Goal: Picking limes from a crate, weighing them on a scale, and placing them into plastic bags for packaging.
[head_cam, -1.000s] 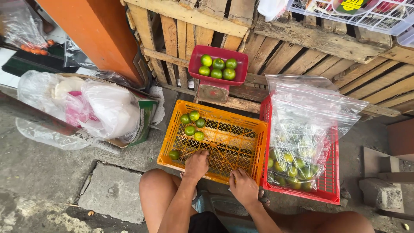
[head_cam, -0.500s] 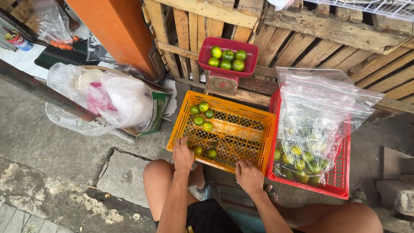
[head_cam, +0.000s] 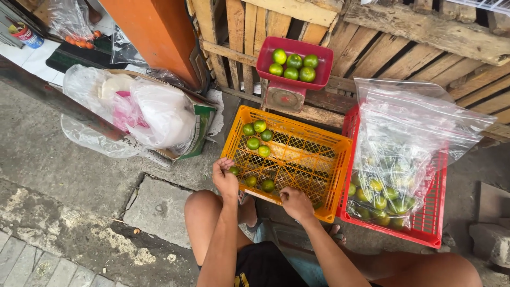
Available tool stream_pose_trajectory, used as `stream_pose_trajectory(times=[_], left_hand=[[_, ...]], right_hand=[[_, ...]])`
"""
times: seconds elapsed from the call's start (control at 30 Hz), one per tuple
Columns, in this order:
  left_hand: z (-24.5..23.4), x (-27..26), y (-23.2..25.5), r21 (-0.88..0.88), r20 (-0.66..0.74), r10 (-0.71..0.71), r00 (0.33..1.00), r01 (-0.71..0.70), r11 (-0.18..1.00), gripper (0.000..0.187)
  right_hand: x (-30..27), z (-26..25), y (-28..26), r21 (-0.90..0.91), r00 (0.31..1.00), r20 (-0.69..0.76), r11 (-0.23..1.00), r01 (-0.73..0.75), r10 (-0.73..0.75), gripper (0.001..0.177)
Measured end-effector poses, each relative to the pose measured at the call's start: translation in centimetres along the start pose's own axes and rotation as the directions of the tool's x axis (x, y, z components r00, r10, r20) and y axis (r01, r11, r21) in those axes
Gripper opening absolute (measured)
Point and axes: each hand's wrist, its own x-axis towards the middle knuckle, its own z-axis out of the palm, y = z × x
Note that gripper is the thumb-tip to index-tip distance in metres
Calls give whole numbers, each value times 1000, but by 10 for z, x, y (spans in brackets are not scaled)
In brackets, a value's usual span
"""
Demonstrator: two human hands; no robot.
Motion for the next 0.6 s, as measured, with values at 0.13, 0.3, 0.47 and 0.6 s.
stream_pose_trajectory(times=[0.13,0.3,0.47,0.6], left_hand=[[2,-2,13,-12,-24,-24,999,24,1000,38],[13,1,-5,59,-53,-14,999,17,998,31],[27,3,1,-5,-17,-80,997,80,997,29],[43,0,32,-125,65,-164,984,171,977,22]], right_hand=[[24,4,4,54,998,53,998,-24,21,38],[75,24,6,5,977,212,999,-35,33,52],[69,-25,-50,428,998,27,903,40,-57,36],[73,-107,-85,512,959,-255,824,243,-125,25]])
